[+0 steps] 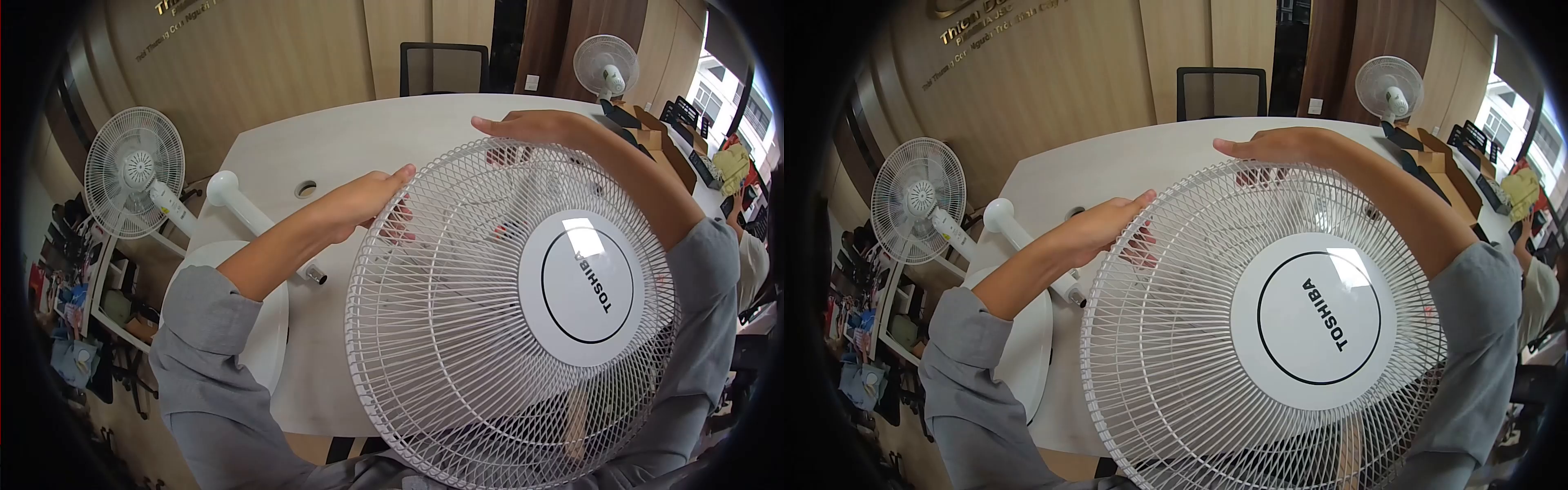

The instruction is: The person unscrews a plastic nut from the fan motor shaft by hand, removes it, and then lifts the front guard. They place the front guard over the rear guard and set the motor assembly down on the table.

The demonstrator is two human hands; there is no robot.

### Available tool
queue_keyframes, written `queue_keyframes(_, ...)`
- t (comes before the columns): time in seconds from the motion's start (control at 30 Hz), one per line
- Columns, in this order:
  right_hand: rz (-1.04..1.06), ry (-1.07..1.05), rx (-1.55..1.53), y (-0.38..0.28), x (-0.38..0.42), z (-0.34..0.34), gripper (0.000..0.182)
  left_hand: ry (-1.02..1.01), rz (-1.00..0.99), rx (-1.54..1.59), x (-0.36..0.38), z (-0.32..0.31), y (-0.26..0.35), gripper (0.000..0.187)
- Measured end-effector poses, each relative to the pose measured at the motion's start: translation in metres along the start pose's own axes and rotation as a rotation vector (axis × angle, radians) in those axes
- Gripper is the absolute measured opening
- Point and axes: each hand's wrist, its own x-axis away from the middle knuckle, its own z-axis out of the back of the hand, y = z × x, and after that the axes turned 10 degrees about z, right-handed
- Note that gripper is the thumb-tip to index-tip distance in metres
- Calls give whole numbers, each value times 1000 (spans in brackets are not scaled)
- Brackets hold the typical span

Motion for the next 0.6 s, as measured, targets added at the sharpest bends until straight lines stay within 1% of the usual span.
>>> queue_keyframes(0.1,-8,-50,-26,-2,-1,-1,91,8,16,87,5,-4,2,68)
queue_keyframes(0.2,-2,-11,-18,6,3,0,84,28,-4,93,6,-8,7,68)
queue_keyframes(0.27,69,-35,-29,20,-2,1,84,31,-39,125,3,-9,4,71)
queue_keyframes(0.3,106,-48,-39,23,-3,1,84,32,-52,139,2,-10,2,72)
queue_keyframes(0.4,89,-92,-57,27,-7,1,89,8,-100,131,1,-12,1,76)
queue_keyframes(0.43,90,-102,-61,27,-6,4,90,0,-83,135,1,-12,1,77)
queue_keyframes(0.5,65,-103,-37,25,-7,4,93,-18,-48,136,-1,-11,0,78)
queue_keyframes(0.6,-6,-83,10,22,-6,2,97,38,-65,208,-2,-16,-3,76)
